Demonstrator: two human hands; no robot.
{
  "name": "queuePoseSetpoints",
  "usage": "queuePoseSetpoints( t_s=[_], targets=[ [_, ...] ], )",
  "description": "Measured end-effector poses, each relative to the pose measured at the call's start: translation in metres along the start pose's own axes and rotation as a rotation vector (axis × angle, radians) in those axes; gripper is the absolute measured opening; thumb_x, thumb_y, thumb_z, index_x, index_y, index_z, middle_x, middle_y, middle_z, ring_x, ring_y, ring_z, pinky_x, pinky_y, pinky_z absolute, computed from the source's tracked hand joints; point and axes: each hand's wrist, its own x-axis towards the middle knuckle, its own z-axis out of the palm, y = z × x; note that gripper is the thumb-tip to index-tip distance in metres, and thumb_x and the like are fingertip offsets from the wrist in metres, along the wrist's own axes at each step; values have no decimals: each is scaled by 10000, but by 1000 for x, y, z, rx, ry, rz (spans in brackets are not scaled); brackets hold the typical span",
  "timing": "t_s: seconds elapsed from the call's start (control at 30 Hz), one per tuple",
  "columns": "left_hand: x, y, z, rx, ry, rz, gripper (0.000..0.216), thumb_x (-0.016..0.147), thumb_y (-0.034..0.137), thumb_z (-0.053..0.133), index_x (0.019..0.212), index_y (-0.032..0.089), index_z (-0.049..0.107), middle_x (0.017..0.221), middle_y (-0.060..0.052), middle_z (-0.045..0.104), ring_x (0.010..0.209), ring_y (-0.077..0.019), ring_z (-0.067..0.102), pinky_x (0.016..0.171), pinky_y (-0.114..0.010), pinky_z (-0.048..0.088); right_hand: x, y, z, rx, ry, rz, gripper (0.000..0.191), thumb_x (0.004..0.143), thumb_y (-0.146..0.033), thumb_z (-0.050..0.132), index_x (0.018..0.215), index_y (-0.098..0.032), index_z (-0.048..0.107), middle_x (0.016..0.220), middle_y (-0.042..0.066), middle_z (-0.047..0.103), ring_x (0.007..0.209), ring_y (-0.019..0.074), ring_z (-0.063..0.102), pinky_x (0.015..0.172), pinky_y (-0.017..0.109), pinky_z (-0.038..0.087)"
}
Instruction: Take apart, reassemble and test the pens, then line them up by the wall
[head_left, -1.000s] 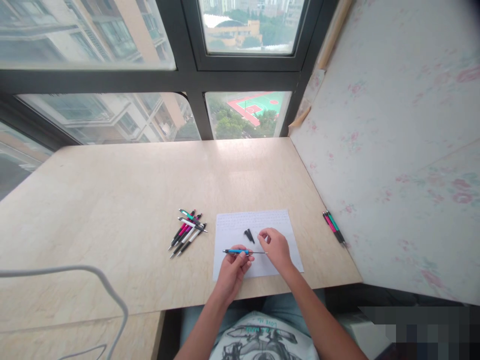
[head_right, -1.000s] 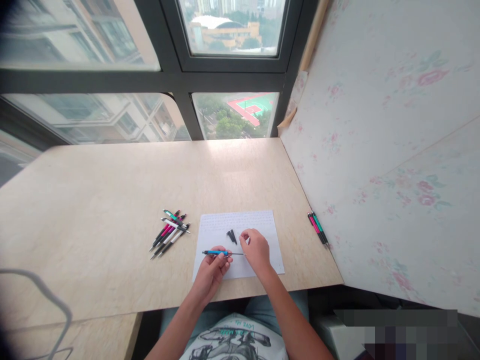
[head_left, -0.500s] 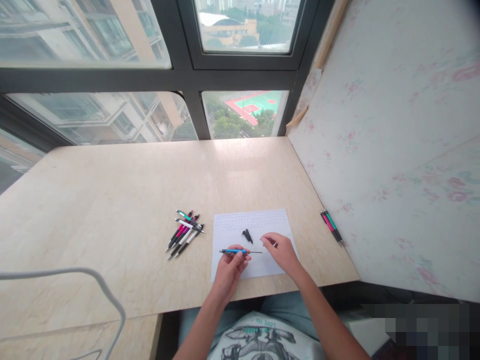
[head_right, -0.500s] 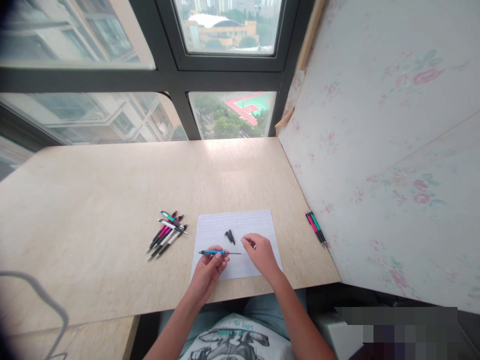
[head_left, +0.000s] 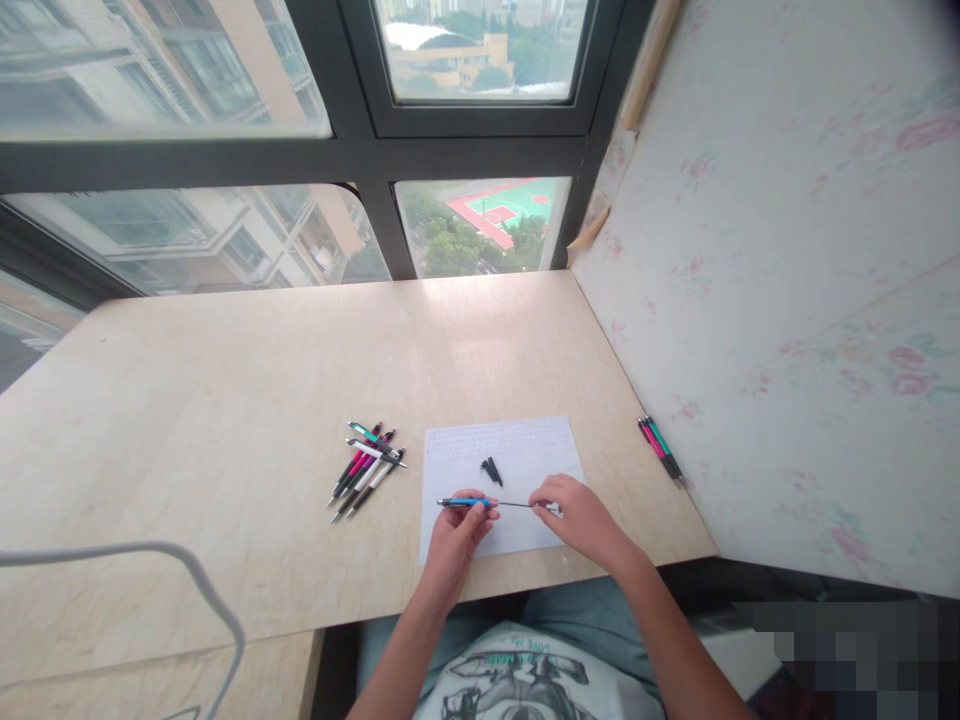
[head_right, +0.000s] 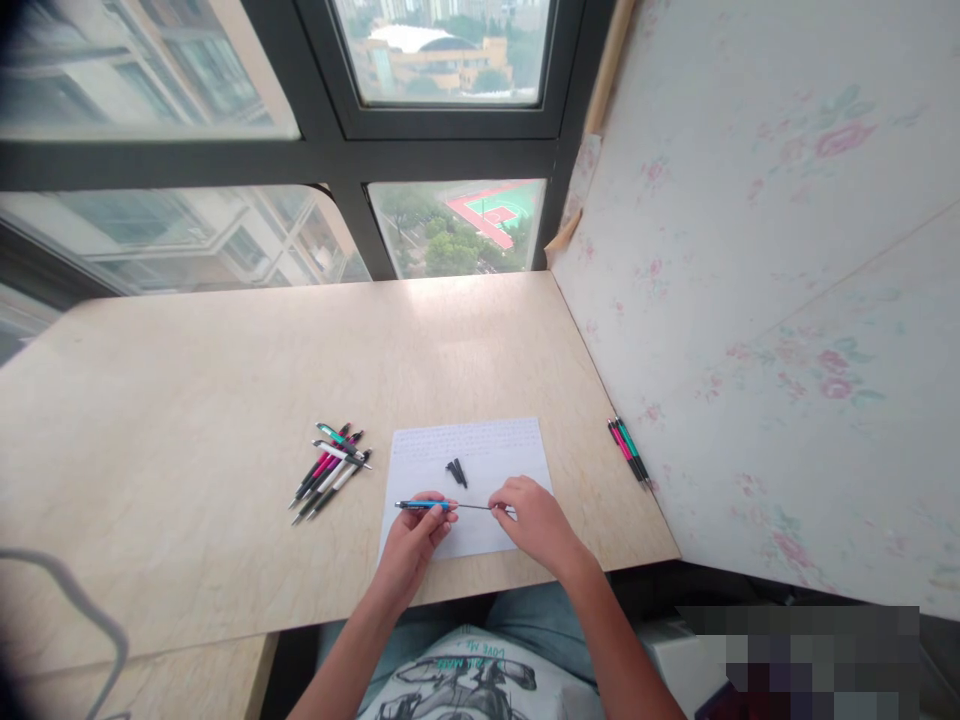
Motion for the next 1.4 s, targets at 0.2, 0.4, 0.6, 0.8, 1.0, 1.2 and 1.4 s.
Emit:
queuePoseSetpoints(
  t_s=[0.2, 0.4, 0.6, 0.8, 1.0, 1.2, 1.4],
  targets=[
    [1, 0, 1, 3, 39, -10, 383, 678, 308, 815, 972, 159, 620, 940, -99, 731, 778, -156, 694, 715, -241, 524, 4, 16, 6, 23, 135, 144, 168, 817, -134, 552, 850, -204, 702, 810, 31, 673, 746, 165, 611, 733, 292, 464],
    [-1, -2, 6, -11, 13, -24, 381, 687, 318, 808, 963, 159, 600, 933, -103, 731, 789, -159, 690, 722, -244, 516, 22, 7, 33, 46, 249, 285, 151, 815, -190, 561, 873, -198, 700, 803, 34, 685, 678, 162, 611, 713, 293, 470],
    [-6, -1, 6, 17, -10, -20, 330, 696, 347, 793, 897, 161, 608, 913, -97, 722, 754, -152, 664, 686, -242, 484, 27, -7, 37, 54, 300, 252, 171, 832, -236, 554, 921, -195, 694, 846, 50, 686, 703, 173, 603, 726, 305, 460],
    [-5, 2, 10, 186, 4, 79, 293, 694, 376, 776, 853, 164, 651, 713, -15, 647, 612, -128, 571, 615, -246, 437, 19, -16, 45, 649, 152, 362, 203, 836, -353, 550, 814, -189, 668, 700, 17, 667, 602, 149, 584, 574, 259, 441],
    [-5, 10, 20, 534, -37, 281, 192, 725, 348, 741, 805, 192, 663, 681, -24, 668, 648, -180, 610, 628, -271, 457, 13, -24, 70, 1403, 66, 562, 245, 741, -397, 712, 815, -164, 687, 666, -6, 608, 554, 89, 519, 537, 207, 408],
    [-6, 15, 24, 534, -16, 285, 184, 713, 335, 744, 795, 195, 658, 689, -27, 675, 626, -179, 616, 633, -283, 472, 12, -23, 70, 1495, 81, 571, 271, 705, -367, 766, 861, -160, 688, 707, -3, 607, 581, 84, 519, 563, 202, 425],
    [-3, 12, 14, 414, 109, 214, 284, 693, 396, 751, 849, 173, 670, 644, -5, 620, 606, -151, 567, 620, -274, 447, 16, -4, 56, 960, 265, 476, 214, 767, -351, 664, 875, -167, 666, 789, 38, 668, 685, 146, 586, 650, 268, 470]
  ],
)
